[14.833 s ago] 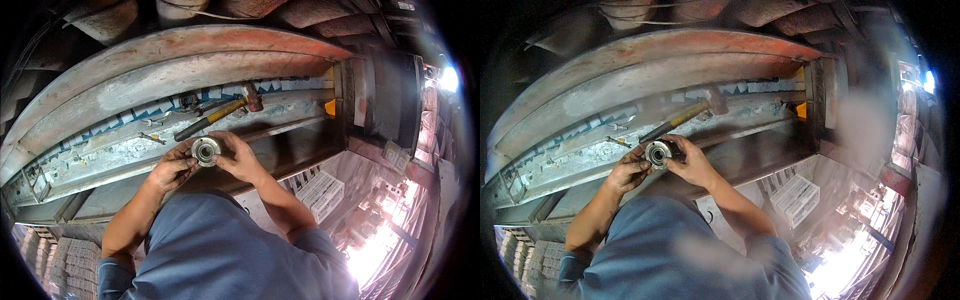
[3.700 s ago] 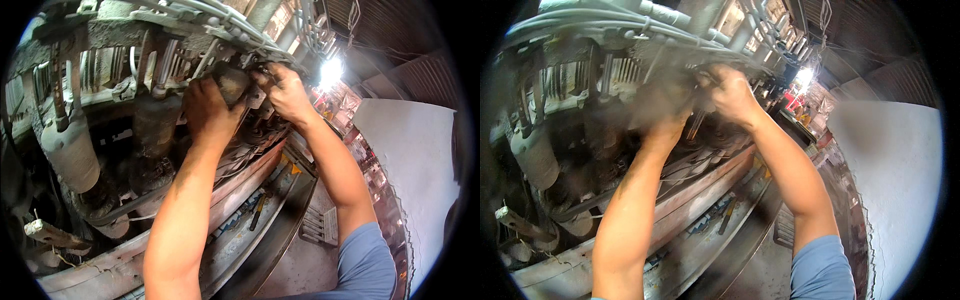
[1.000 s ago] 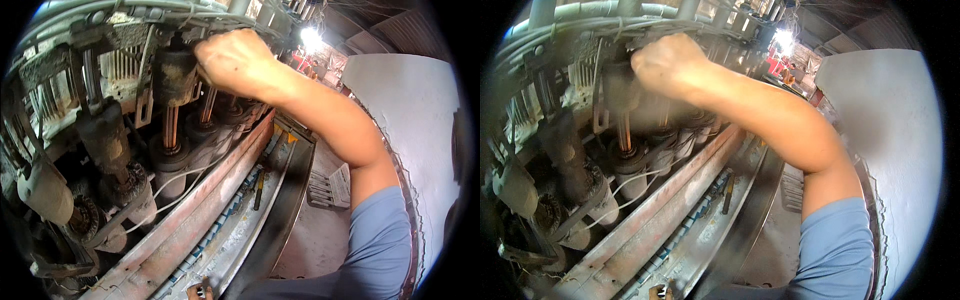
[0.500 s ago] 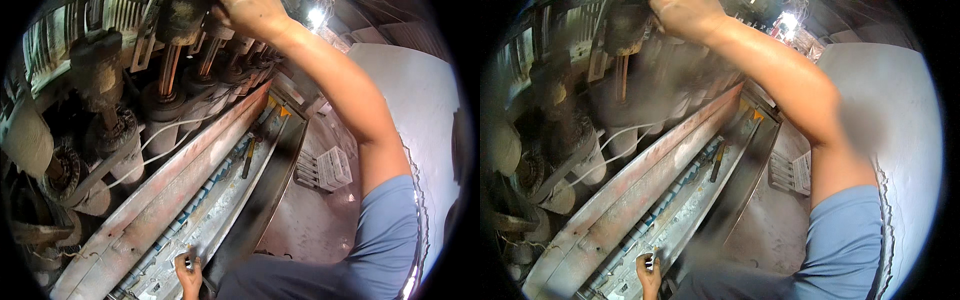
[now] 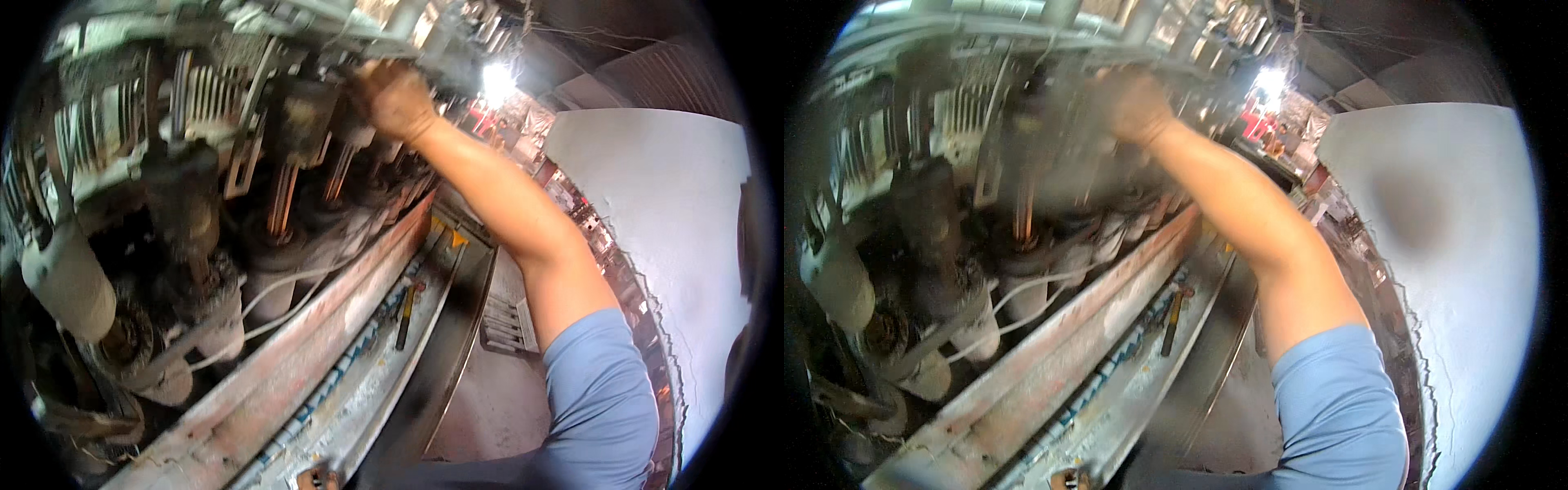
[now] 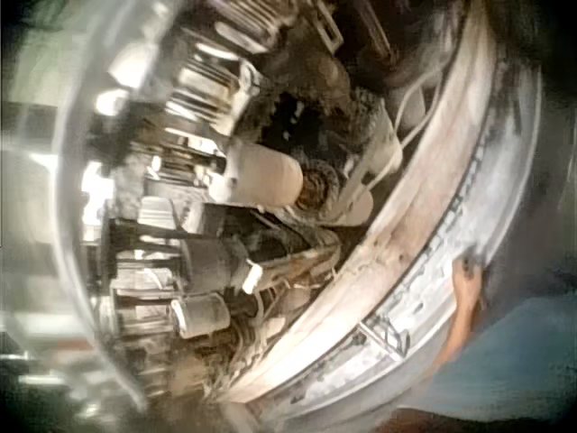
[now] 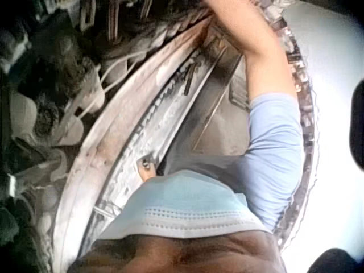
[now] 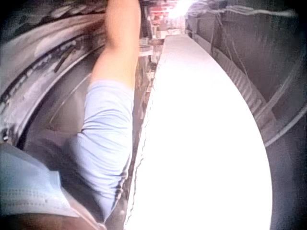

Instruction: The person uses a hammer and a wrench to loosen and remove cylindrical components from a large industrial machine. They repeatedly strike the components with the hammer and then use the wrench to unscrew parts, placing the removed pieces on the machine's frame.

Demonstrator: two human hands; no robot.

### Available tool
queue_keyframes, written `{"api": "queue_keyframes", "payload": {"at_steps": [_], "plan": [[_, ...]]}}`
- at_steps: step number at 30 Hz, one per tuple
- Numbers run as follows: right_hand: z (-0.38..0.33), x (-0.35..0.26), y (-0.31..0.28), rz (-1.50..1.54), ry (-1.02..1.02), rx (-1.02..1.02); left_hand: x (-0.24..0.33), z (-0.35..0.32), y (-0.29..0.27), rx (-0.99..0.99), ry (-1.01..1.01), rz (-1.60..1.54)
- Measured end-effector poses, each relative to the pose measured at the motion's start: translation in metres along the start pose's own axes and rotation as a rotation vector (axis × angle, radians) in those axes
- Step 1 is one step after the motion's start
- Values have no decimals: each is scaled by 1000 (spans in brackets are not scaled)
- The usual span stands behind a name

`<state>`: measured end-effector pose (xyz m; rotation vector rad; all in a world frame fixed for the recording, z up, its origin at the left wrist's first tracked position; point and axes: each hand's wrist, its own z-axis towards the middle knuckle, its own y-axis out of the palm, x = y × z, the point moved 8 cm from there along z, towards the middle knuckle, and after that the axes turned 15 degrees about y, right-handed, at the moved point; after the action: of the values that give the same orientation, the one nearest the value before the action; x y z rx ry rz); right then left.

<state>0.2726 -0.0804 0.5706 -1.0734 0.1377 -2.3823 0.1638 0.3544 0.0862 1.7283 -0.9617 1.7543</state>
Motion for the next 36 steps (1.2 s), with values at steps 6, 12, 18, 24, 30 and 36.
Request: {"api": "queue_keyframes", "payload": {"at_steps": [6,12,18,24,30,36], "plan": [[-6,24,-28,276,44,-21,7,4,7,-18,74,-5],[-10,16,-77,355,227,36,-14,-4,6,-71,-25,31],[12,-19,-93,196,230,-410,-29,0,20,140,-19,-307],[39,-54,-122,241,-26,-223,24,12,8,27,49,-94],[31,-41,-102,103,-85,-159,22,21,-2,35,61,-8],[-22,5,4,168,53,-63,2,24,8,-17,66,62]]}}
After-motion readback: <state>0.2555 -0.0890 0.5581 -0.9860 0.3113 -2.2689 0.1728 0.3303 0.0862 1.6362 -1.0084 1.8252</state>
